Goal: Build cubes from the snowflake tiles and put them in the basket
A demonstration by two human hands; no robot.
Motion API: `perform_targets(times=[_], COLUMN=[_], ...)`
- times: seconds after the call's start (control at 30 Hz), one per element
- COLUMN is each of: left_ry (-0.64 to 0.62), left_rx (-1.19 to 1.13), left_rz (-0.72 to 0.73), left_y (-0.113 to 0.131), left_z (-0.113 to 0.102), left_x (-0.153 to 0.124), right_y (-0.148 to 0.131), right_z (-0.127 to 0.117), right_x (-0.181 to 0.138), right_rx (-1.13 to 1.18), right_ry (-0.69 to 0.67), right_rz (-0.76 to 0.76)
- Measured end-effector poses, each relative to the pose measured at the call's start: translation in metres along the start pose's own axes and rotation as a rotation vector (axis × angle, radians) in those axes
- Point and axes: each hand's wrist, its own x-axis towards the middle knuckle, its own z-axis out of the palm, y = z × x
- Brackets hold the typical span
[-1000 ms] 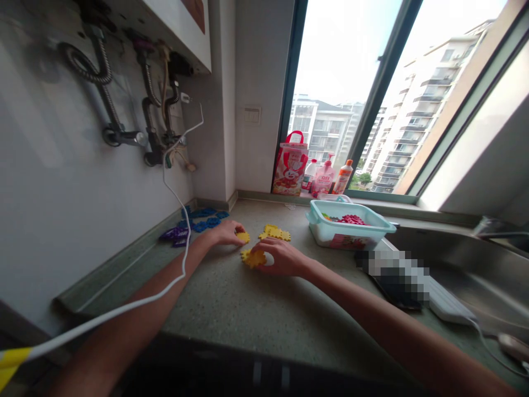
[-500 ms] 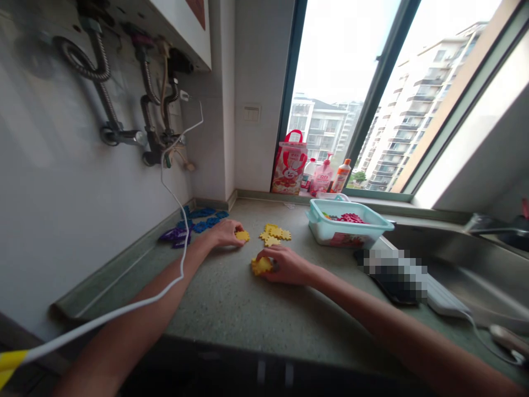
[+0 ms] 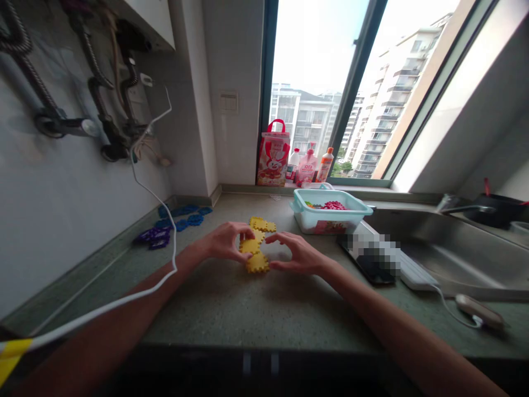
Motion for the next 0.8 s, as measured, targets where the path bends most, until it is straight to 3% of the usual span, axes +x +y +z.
perform_targets(times=[0.17,0.53,0.67,0.8], left_ry=[-0.072,-0.034,-0.032,0.105], left_rx=[0.004,0.183,0.135,0.139], left_rz=[0.053,0.031,0.058,-0.013], left_y=[0.015,0.026,0.018,-0.008], left_z=[0.003,0.015,0.012,0.014], left_x=[-0.002,0.0,0.002,0.006], right_y=[0.016,0.023,0.037,0.052], right_z=[-0.005,0.005,0.008,0.019], right_x=[-0.003,0.002,0.0,0.004], right_rx=[-0.097,-0.152,-0.122,-0.237], right_ry=[0.003,0.04,0.086,0.121], right_rz=[0.051,0.144,0.212,0.281])
